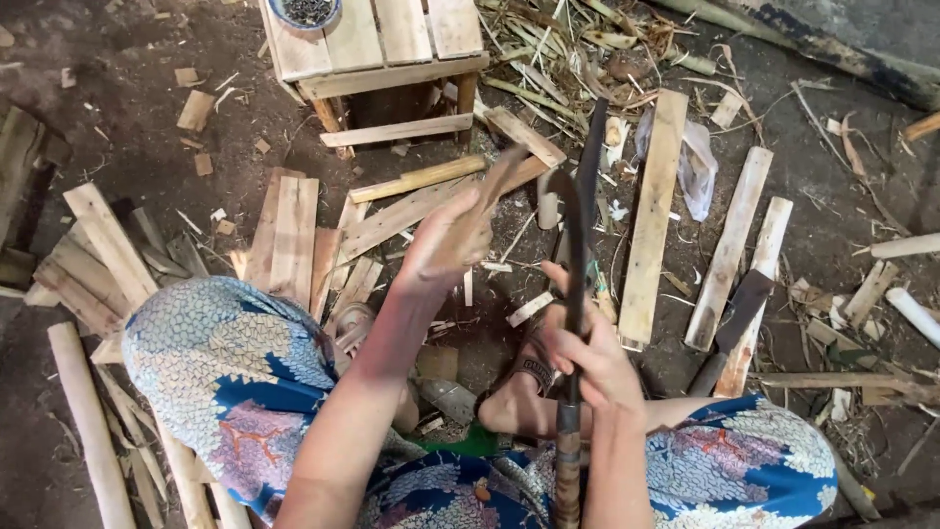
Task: The person sits on the floor of a workshop and uses a billhook knife to shave and split small wooden pieces, then sorts and stacks the shaped sticks on the floor, finally holding up a sickle fitted with a shaped wooden handle.
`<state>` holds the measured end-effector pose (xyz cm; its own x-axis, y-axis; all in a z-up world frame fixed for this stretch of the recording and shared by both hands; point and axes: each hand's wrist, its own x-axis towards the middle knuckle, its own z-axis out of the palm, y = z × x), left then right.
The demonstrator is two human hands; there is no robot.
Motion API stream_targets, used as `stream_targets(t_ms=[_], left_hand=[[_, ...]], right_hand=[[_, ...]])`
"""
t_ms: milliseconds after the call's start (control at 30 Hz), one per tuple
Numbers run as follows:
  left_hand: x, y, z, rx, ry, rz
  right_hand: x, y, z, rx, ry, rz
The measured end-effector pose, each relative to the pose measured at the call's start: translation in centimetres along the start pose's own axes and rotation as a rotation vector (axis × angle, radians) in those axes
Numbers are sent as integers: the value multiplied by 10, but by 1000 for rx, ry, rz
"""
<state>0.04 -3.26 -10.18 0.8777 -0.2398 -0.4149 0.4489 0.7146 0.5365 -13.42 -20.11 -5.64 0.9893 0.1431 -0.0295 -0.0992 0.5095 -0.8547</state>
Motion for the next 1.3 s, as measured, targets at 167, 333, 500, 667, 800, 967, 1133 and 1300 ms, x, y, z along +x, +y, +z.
stream_targets(t_ms=[167,333,500,667,800,967,1133,1300], left_hand=[[13,-30,-29,23,-125,-354],[2,-60,-34,35,-124,-398],[-80,-1,31,279,-107,-182],[-76,14,28,1017,-86,407],[-66,15,32,745,-279,595],[-57,58,70,957,-227,1017],[-41,150,106,1068,-270,1070],[24,183,124,1045,-354,1429]], right_hand=[[7,1,29,-304,292,-3],[33,32,4,-407,426,211],[36,66,-25,-392,439,150],[31,54,-2,-371,464,200],[30,57,4,-355,411,179],[14,12,33,-517,453,201],[-15,40,-12,-561,421,370],[-6,66,-24,-759,385,250]])
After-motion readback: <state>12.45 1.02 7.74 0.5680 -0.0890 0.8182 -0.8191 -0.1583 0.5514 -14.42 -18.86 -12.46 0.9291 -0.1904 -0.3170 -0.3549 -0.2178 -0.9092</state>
